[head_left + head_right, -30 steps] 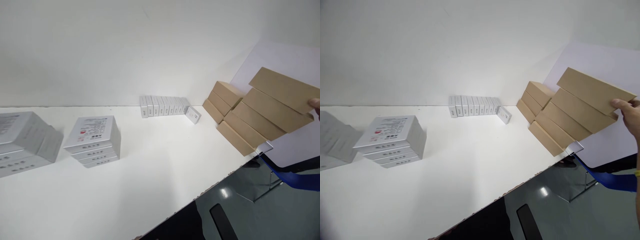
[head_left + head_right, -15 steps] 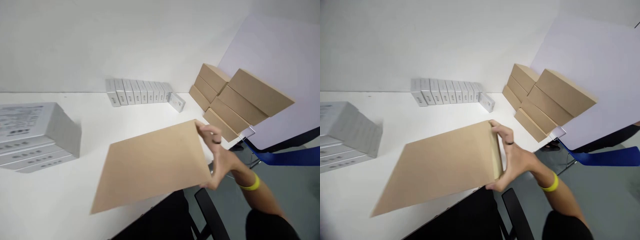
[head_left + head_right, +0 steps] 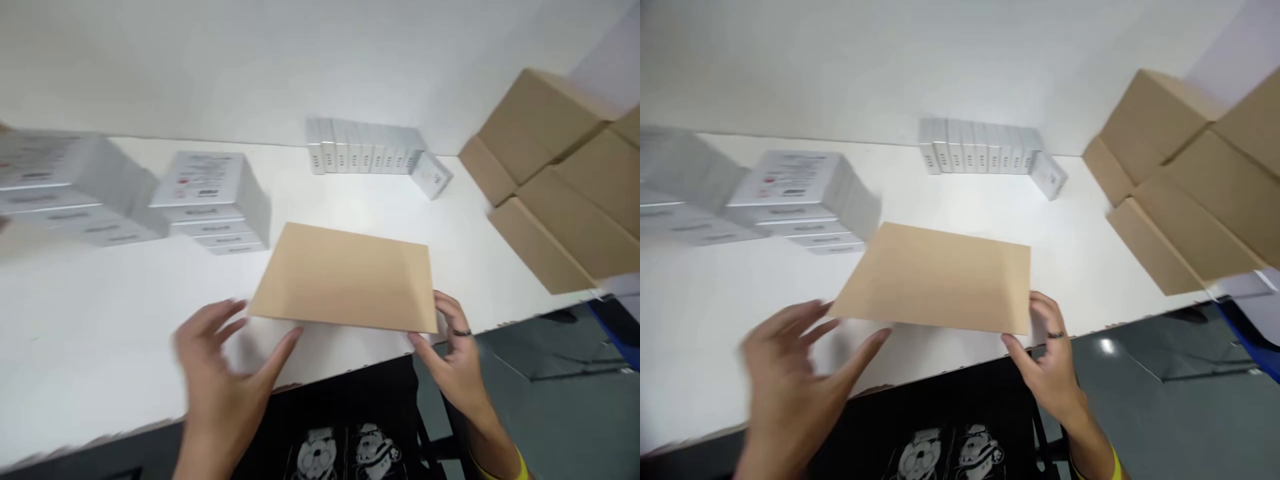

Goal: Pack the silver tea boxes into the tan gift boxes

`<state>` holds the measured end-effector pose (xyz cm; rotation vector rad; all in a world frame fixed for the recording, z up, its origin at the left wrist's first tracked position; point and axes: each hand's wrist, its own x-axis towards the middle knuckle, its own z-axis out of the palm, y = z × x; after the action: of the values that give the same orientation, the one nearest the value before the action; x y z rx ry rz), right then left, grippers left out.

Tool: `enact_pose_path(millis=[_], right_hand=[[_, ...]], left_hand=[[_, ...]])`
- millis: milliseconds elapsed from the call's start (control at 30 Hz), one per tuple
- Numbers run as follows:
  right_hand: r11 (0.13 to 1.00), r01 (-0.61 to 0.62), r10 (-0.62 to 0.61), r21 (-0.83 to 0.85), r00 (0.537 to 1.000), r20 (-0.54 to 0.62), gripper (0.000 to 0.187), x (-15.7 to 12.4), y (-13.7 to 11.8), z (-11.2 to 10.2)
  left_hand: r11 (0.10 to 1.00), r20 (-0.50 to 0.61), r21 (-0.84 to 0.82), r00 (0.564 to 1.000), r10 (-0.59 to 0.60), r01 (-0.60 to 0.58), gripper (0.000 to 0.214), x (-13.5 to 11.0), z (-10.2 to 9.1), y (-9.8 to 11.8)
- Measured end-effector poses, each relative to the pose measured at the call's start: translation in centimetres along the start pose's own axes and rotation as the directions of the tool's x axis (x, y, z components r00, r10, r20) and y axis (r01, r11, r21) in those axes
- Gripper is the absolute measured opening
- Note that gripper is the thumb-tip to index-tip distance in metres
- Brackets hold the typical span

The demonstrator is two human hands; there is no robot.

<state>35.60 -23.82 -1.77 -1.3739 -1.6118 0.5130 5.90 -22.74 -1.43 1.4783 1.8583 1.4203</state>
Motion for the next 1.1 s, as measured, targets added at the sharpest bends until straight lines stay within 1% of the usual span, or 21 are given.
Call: enact_pose_path(millis=[33, 67, 100, 133, 200, 267, 300, 333, 433, 533, 633, 700, 767, 967, 1033, 1100], right_hand=[[0.999, -0.049, 0.050, 0.003, 0.998, -0.033, 0.039, -0.3, -0.2, 0.5], [0.995, -0.102, 0.102, 0.011, 0.993, -0.066, 0.034, -0.6, -0.4, 1.0], [0.988, -0.152, 0.154, 0.021, 0.983, -0.105, 0.033, -1.0, -0.5, 1.5], [0.981, -0.193, 0.195, 0.031, 0.970, -0.144, 0.038, -1.3, -0.6, 2.0], [0.973, -0.228, 0.232, 0.046, 0.953, -0.196, 0.058, -2.0, -0.7, 3.1], [0.975, -0.220, 0.223, 0.038, 0.949, -0.224, 0.079, -2.4, -0.8, 3.9], [0.977, -0.211, 0.210, 0.023, 0.948, -0.240, 0.084, -2.5, -0.8, 4.2], [0.979, -0.203, 0.197, 0.001, 0.947, -0.255, 0.085, -2.5, -0.7, 4.4], [0.978, -0.197, 0.166, -0.072, 0.936, -0.311, 0.078, -2.1, -0.4, 4.3], [0.972, -0.215, 0.170, -0.092, 0.921, -0.350, 0.077, -1.7, -0.1, 3.7], [0.957, -0.280, 0.238, -0.077, 0.908, -0.345, 0.084, -1.7, 0.2, 3.0], [0.941, -0.331, 0.294, -0.067, 0.901, -0.319, 0.086, -1.8, 0.3, 2.6], [0.934, -0.351, 0.315, -0.068, 0.897, -0.310, 0.084, -1.7, 0.5, 2.4], [0.945, -0.299, 0.247, -0.134, 0.918, -0.311, 0.069, -1.6, 0.0, 2.2], [0.948, -0.282, 0.228, -0.147, 0.925, -0.303, 0.066, -1.9, -0.2, 2.4], [0.954, -0.269, 0.219, -0.131, 0.926, -0.309, 0.066, -1.6, -0.4, 2.7]], left_hand=[[1.000, 0.047, 0.003, 0.998, -0.031, 0.031, 0.060, 0.2, 0.4, 0.3], [0.999, 0.078, 0.010, 0.996, -0.052, 0.052, 0.052, 0.2, 0.7, 0.5], [0.998, 0.098, 0.025, 0.993, -0.066, 0.064, 0.044, 0.0, 1.0, 0.7], [0.997, 0.102, 0.047, 0.992, -0.070, 0.066, 0.037, -0.3, 1.4, 0.7], [0.995, 0.038, 0.086, 0.998, -0.048, 0.044, 0.035, -1.3, 2.0, 0.7], [0.994, -0.020, 0.108, 0.999, -0.027, 0.029, 0.038, -2.2, 2.5, 0.7], [0.992, -0.039, 0.119, 0.999, -0.023, 0.027, 0.040, -2.6, 2.7, 0.7], [0.991, -0.051, 0.132, 0.998, -0.020, 0.027, 0.041, -2.8, 2.8, 0.8], [0.988, -0.049, 0.156, 0.999, -0.001, 0.009, 0.041, -2.9, 2.9, 1.0], [0.987, -0.058, 0.150, 0.996, 0.065, -0.055, 0.037, -2.7, 2.7, 1.4], [0.990, -0.051, 0.116, 0.995, 0.089, -0.083, 0.033, -2.6, 2.6, 1.7], [0.988, -0.030, 0.135, 0.996, 0.086, -0.081, 0.032, -2.7, 2.6, 1.8], [0.982, -0.020, 0.165, 0.995, 0.093, -0.089, 0.033, -2.7, 2.5, 1.8], [0.986, 0.017, 0.147, 0.997, 0.077, -0.079, 0.034, -2.1, 2.2, 1.6], [0.987, 0.012, 0.142, 0.997, 0.080, -0.081, 0.034, -2.0, 2.2, 1.6], [0.986, -0.003, 0.146, 0.996, 0.088, -0.086, 0.033, -2.5, 2.4, 1.8]])
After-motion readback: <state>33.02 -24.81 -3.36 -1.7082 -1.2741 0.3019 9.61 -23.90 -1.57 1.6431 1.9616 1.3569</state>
